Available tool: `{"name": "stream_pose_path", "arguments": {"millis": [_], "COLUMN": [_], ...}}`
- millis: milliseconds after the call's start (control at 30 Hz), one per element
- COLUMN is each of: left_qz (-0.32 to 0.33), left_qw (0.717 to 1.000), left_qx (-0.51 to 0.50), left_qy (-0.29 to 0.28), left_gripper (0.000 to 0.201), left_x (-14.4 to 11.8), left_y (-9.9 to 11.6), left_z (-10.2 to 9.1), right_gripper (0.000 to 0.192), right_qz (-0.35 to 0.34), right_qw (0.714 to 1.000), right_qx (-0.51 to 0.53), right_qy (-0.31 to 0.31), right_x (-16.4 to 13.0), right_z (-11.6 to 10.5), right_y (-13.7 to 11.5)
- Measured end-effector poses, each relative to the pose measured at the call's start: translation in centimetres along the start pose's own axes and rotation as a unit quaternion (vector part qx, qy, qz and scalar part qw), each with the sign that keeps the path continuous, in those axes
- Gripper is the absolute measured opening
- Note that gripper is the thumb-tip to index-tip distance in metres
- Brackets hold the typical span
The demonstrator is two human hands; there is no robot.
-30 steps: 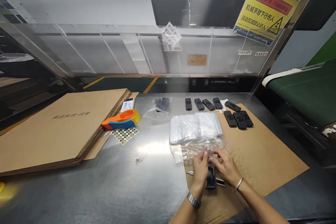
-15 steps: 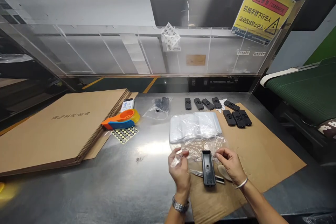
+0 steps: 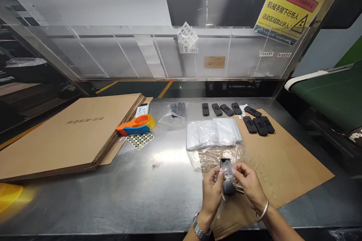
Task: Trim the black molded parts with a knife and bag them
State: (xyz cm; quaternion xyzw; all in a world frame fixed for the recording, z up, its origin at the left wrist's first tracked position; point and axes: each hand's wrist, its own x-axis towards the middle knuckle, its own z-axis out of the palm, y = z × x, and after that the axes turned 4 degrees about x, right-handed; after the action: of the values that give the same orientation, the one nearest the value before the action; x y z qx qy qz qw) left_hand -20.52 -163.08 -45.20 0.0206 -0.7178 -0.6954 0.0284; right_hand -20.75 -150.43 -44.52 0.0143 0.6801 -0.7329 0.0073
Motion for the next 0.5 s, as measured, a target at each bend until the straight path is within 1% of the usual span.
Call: {"name": "stream_pose_path", "arguments": {"millis": [67,100,133,200,267,333,400,467,500], "left_qz": [-0.008,-0.009,-0.008,-0.002,0.004,0.007,0.003,0.016,0.044], "left_qw": [0.999,0.999,0.998,0.998,0.996,0.994,0.993,0.990,0.985], "left_qx": [-0.003,-0.004,-0.003,0.001,0.008,0.017,0.029,0.063,0.099], "left_qy": [0.037,0.048,0.055,0.066,0.084,0.103,0.116,0.127,0.131], "left_gripper": [0.026,0.026,0.025,0.024,0.025,0.024,0.021,0.012,0.016], "left_x": [-0.5,-0.7,-0.9,-1.2,-1.3,-1.2,-1.3,-1.4,-1.4], "left_y": [-0.4,-0.5,-0.6,-0.8,-1.0,-1.5,-1.8,-1.9,-1.9], "left_z": [0.1,0.1,0.1,0.1,-0.1,-0.3,-0.6,-1.0,-1.2], "right_gripper": [0.032,0.032,0.032,0.032,0.030,0.029,0.027,0.022,0.019], "right_qz": [0.016,0.015,0.013,0.003,-0.018,-0.043,-0.068,-0.113,-0.145], "right_qw": [0.998,0.998,0.998,1.000,0.994,0.990,0.988,0.980,0.971], "right_qx": [0.055,0.060,0.048,-0.018,-0.097,-0.135,-0.140,-0.164,-0.189], "right_qy": [0.032,0.034,0.022,-0.025,-0.047,-0.021,0.018,0.019,0.003], "right_x": [-0.2,-0.3,-0.3,-0.4,-0.3,-0.3,-0.4,-0.6,-0.8], "right_z": [0.0,0.0,0.0,0.0,-0.1,-0.2,-0.1,0.2,0.5], "right_y": [-0.1,-0.1,-0.1,0.0,0.3,0.5,0.5,0.2,0.0]}}
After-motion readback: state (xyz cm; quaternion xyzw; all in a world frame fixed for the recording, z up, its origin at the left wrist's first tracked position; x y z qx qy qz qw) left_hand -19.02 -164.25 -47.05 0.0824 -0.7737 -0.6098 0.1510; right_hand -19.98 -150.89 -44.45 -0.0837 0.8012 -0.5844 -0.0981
